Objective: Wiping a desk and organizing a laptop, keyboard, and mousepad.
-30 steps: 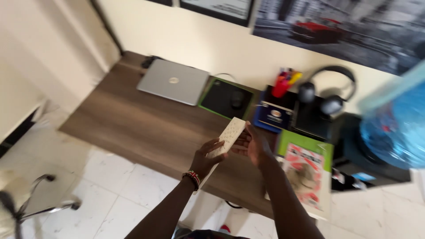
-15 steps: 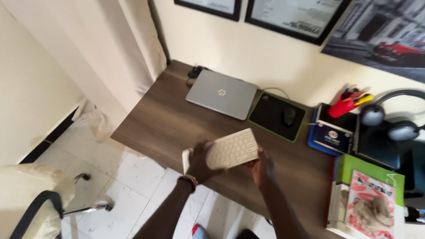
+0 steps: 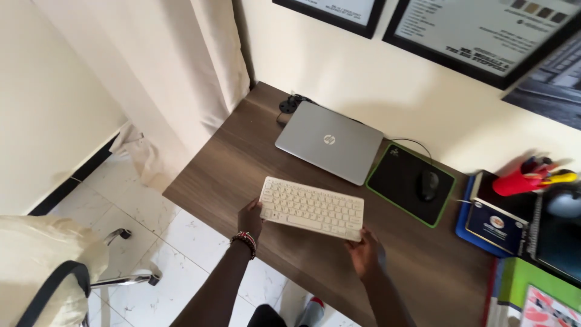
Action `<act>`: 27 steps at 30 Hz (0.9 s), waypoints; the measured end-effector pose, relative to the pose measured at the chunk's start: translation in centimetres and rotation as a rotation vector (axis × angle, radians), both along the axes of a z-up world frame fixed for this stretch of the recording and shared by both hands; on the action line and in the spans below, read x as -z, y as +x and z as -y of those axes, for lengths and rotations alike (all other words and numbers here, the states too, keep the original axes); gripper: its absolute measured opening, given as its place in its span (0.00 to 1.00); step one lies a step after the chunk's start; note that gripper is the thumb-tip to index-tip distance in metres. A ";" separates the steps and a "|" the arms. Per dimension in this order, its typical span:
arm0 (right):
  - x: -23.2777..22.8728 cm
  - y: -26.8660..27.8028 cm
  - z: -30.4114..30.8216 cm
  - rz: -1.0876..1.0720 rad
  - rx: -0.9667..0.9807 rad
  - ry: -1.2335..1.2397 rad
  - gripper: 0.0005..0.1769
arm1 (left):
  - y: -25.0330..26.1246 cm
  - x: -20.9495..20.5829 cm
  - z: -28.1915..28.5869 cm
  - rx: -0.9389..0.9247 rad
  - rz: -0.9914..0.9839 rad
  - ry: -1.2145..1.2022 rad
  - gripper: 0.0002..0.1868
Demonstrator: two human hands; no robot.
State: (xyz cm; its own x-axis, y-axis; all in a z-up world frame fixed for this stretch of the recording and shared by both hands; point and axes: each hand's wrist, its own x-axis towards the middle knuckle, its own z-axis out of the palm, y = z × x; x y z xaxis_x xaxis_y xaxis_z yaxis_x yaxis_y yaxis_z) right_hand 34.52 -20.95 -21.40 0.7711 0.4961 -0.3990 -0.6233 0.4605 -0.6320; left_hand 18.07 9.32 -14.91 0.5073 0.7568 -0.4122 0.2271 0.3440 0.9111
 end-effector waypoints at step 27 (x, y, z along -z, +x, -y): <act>2.5 2.4 -11.8 0.123 0.143 -1.296 0.13 | 10.5 6.1 -16.3 0.554 -0.397 0.264 0.23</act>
State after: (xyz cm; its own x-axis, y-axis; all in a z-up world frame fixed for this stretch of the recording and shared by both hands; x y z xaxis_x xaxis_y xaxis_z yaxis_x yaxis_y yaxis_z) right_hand 36.97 -9.19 -23.88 0.8502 -0.2816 -0.4448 -0.5264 -0.4646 -0.7121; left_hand 28.61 25.59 -21.02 0.6949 0.5317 -0.4842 0.6347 -0.1369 0.7605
